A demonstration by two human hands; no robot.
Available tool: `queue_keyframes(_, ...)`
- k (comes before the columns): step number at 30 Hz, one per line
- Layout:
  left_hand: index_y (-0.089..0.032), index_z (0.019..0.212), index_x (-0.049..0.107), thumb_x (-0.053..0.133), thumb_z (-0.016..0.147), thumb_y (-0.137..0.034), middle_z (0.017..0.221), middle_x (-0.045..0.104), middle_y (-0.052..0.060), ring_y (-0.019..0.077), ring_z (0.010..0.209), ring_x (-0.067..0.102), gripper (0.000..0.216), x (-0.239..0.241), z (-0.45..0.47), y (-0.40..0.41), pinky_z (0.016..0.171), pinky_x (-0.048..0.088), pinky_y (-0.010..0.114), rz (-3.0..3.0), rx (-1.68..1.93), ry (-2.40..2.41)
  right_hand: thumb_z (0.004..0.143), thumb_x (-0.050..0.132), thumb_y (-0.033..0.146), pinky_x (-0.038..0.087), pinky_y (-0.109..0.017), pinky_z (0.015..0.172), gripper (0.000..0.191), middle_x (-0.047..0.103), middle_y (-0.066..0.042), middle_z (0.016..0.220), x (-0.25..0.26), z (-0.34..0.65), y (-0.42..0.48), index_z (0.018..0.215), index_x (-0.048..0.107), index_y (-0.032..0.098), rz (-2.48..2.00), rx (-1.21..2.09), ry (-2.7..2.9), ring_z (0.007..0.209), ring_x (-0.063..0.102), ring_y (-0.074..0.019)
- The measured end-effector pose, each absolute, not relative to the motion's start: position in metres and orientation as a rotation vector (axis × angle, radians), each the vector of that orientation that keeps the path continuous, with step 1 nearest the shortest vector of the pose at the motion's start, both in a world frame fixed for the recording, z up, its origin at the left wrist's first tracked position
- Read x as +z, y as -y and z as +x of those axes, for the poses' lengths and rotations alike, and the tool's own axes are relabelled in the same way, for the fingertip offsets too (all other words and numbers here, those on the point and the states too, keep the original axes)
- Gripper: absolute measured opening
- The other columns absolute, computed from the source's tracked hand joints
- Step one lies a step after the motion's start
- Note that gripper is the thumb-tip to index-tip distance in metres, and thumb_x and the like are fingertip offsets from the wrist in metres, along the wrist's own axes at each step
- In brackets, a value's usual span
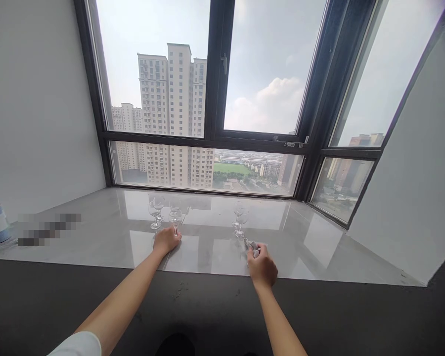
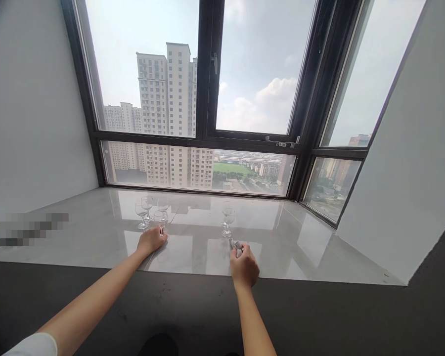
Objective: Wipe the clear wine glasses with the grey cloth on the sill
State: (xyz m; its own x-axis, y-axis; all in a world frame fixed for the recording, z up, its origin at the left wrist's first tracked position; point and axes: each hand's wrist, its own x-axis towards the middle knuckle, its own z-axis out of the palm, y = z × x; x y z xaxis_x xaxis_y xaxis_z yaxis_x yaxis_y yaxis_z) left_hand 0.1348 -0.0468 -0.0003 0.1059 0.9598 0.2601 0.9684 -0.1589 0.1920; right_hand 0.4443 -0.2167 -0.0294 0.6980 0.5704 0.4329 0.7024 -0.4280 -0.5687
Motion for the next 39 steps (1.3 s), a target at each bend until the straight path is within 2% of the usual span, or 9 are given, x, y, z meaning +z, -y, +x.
queue_keyframes(5, -0.016, 0.094, 0.063, 0.042, 0.086, -0.042, 0.093, 0.069, 0.015, 0.0303, 0.092, 0.065, 0.034, -0.002, 0.134, 0.0452, 0.076, 0.046, 0.037, -2.325, -0.514, 2.012, 0.088, 0.049, 0.041, 0.026, -0.025, 0.056, 0.025, 0.069, -0.002, 0.09, -0.0287, 0.4439, 0.2168, 0.104, 0.06, 0.026, -2.166, -0.219, 0.953, 0.076, 0.06, -0.0168)
queue_keyframes(16, -0.017, 0.096, 0.062, 0.043, 0.084, -0.04, 0.091, 0.07, 0.014, 0.0308, 0.091, 0.065, 0.032, -0.0023, 0.1335, 0.0453, 0.074, 0.046, 0.037, -2.339, -0.544, 2.008, 0.087, 0.051, 0.041, 0.022, -0.025, 0.055, 0.022, 0.069, -0.001, 0.086, -0.0334, 0.4462, 0.2148, 0.101, 0.059, 0.026, -2.122, -0.253, 0.959, 0.071, 0.058, -0.0163)
queue_keyframes(39, -0.017, 0.099, 0.062, 0.043, 0.084, -0.043, 0.094, 0.07, 0.014, 0.0306, 0.092, 0.065, 0.035, -0.0031, 0.133, 0.0438, 0.077, 0.046, 0.038, -2.326, -0.527, 2.018, 0.087, 0.05, 0.042, 0.025, -0.024, 0.057, 0.025, 0.068, -0.003, 0.085, -0.0315, 0.4457, 0.2161, 0.103, 0.06, 0.025, -2.13, -0.236, 0.964, 0.073, 0.059, -0.0174)
